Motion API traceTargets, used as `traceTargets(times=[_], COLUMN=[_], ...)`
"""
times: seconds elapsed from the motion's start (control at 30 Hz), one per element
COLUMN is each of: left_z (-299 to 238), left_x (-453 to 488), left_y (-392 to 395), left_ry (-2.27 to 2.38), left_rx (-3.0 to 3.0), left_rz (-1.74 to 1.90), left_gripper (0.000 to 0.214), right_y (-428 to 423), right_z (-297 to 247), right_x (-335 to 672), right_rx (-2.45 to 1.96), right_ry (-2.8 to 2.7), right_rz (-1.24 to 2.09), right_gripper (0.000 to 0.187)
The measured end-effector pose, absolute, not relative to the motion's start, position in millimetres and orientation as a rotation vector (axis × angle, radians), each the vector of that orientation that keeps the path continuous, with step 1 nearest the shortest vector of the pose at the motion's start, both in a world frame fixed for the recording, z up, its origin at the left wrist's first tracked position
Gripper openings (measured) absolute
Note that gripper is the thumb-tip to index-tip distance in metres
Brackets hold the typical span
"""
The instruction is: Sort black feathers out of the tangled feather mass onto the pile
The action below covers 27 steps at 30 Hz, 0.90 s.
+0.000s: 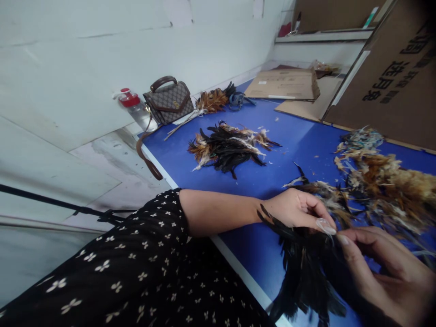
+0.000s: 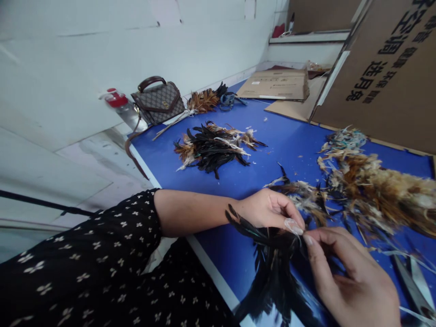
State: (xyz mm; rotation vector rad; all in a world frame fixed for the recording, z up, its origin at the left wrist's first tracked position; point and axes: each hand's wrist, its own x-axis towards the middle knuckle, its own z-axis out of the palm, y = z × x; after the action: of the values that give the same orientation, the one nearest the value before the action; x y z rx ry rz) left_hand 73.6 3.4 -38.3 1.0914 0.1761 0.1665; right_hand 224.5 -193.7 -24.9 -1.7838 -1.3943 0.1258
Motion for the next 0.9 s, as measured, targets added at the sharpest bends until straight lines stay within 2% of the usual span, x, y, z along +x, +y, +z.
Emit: traceTargets(times=[0.13,0.37,0.47,0.67,0.9], left_z=[-48.3,-59.5,-63.7,-60.6,-53.8], left_x=[80.3,83.6,86.4,85.7,82.0], left_y=[8.4,7.2,7.8,9.1,6.6], left_ry=[0.165,0.083,0.095,0.081,0.125], left_rx=[1.087,1.125,1.154,1.166,1.175], left_rz=[0.238,0.278,0.271,0.237,0.239], left_gripper=[0.063,0.057,0.063,0.063,0.068], right_y=[-194.8,-195.0,-193.3,-191.2,-196.4], right_z=[-29.7,-39.8,-41.1,-38.0,-31.1], right_x=[229.3,247.4,242.7,234.5,229.8], right_rx=[-1.623,-1.622,-1.647,-1.654,-1.796], right_ry=[-1.606,-1.516,-1.518,-1.481,-1.348], right_rz=[0.050,-0.079,0.009,-0.011,0.063], right_gripper=[0.013,0.025,0.029,0.018,0.024])
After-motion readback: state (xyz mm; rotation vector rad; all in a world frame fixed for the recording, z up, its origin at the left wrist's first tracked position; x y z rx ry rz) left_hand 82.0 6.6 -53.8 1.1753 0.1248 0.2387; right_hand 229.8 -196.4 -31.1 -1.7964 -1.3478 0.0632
